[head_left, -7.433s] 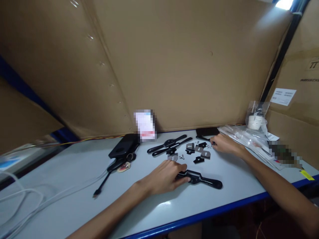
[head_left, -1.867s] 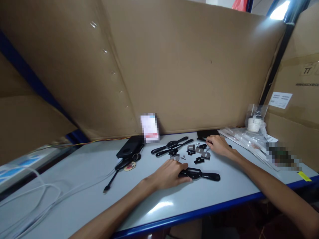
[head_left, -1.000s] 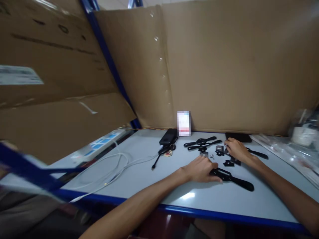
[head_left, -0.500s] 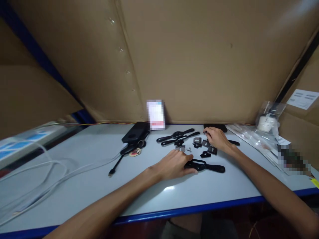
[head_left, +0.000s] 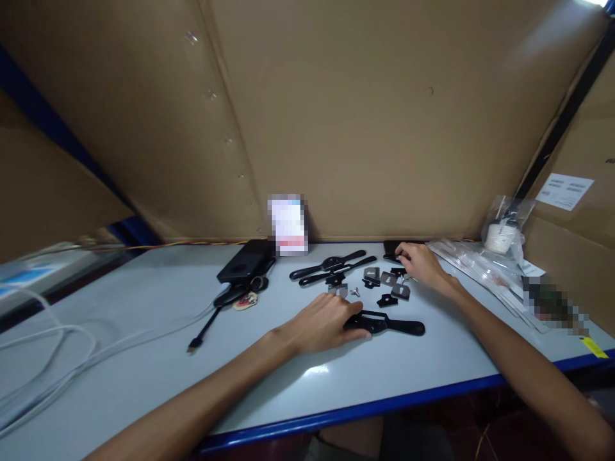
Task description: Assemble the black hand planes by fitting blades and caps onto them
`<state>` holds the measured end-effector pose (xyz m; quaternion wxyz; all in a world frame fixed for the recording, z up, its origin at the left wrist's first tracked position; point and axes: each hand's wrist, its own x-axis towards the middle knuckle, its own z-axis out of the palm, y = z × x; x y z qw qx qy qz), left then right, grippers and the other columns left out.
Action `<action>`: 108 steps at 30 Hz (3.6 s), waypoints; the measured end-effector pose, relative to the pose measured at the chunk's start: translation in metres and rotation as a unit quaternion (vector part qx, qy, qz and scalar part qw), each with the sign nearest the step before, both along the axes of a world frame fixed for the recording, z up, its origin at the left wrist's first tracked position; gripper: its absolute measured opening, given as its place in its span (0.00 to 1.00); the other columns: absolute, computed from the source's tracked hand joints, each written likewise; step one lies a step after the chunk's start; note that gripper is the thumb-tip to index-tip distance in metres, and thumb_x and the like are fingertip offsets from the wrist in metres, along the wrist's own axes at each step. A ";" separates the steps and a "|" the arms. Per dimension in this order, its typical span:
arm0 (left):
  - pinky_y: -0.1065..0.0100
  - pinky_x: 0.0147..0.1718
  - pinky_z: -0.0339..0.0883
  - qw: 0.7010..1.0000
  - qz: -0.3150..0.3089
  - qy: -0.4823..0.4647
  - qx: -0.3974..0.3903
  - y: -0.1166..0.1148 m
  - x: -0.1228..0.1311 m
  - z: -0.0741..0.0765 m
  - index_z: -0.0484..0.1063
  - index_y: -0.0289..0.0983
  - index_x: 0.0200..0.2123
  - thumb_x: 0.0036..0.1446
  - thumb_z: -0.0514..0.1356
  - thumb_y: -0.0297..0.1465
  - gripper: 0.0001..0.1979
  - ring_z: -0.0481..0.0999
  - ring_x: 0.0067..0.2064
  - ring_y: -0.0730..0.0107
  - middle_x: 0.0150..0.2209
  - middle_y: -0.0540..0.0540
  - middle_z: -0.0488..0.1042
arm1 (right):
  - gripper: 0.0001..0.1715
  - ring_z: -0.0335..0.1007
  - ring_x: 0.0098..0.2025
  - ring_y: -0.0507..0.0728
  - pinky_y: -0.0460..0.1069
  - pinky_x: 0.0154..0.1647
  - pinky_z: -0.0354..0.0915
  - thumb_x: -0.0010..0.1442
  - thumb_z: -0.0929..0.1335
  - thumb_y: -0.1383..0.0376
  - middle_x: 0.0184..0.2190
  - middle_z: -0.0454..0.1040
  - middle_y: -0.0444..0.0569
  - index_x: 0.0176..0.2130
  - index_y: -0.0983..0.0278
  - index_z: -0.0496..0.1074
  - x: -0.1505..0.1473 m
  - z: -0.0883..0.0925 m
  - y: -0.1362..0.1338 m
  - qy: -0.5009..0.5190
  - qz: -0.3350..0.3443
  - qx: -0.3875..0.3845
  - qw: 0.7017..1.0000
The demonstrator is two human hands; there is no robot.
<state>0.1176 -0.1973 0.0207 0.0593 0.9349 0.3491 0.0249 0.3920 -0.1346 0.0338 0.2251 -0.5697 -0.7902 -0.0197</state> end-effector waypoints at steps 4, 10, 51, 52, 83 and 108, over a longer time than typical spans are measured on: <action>0.61 0.32 0.60 1.000 0.000 -0.007 -0.008 0.000 0.000 0.001 0.77 0.35 0.39 0.66 0.56 0.53 0.26 0.76 0.33 0.54 0.30 0.41 0.75 | 0.13 0.78 0.43 0.57 0.48 0.42 0.63 0.66 0.66 0.73 0.43 0.83 0.50 0.47 0.62 0.77 0.002 0.000 0.001 -0.008 -0.009 -0.003 1.000; 0.60 0.32 0.59 1.000 0.000 0.006 0.001 -0.001 0.000 0.001 0.77 0.35 0.39 0.67 0.55 0.54 0.26 0.77 0.34 0.53 0.30 0.40 0.76 | 0.15 0.78 0.45 0.58 0.48 0.44 0.63 0.65 0.66 0.74 0.43 0.83 0.50 0.48 0.62 0.77 0.004 -0.001 0.002 -0.020 -0.019 -0.007 1.000; 0.62 0.30 0.56 1.000 0.000 0.009 0.024 -0.001 0.002 0.003 0.78 0.35 0.39 0.65 0.58 0.55 0.27 0.75 0.32 0.56 0.28 0.41 0.76 | 0.10 0.72 0.48 0.59 0.50 0.47 0.63 0.67 0.67 0.69 0.42 0.81 0.49 0.42 0.60 0.79 -0.024 -0.001 -0.012 -0.034 -0.017 0.045 0.998; 0.61 0.30 0.56 1.000 0.000 0.007 0.022 -0.002 0.002 0.004 0.78 0.35 0.39 0.65 0.58 0.54 0.27 0.74 0.31 0.56 0.28 0.41 0.75 | 0.11 0.73 0.48 0.59 0.50 0.47 0.63 0.67 0.67 0.69 0.43 0.81 0.50 0.42 0.60 0.79 -0.022 0.001 -0.012 -0.038 -0.026 0.045 0.998; 0.61 0.29 0.58 0.999 -0.005 0.003 0.036 0.003 0.002 0.000 0.77 0.37 0.36 0.62 0.60 0.57 0.27 0.77 0.32 0.55 0.27 0.43 0.76 | 0.09 0.73 0.31 0.55 0.47 0.32 0.60 0.55 0.67 0.73 0.28 0.78 0.46 0.29 0.63 0.76 -0.001 0.012 -0.011 0.020 0.113 -0.168 0.979; 0.62 0.32 0.59 0.999 0.012 0.029 -0.014 0.001 0.002 0.002 0.75 0.37 0.37 0.67 0.55 0.52 0.25 0.77 0.35 0.55 0.31 0.42 0.77 | 0.04 0.69 0.21 0.51 0.43 0.19 0.60 0.58 0.68 0.71 0.23 0.78 0.43 0.32 0.63 0.67 0.041 0.006 0.007 0.247 0.031 -0.276 0.928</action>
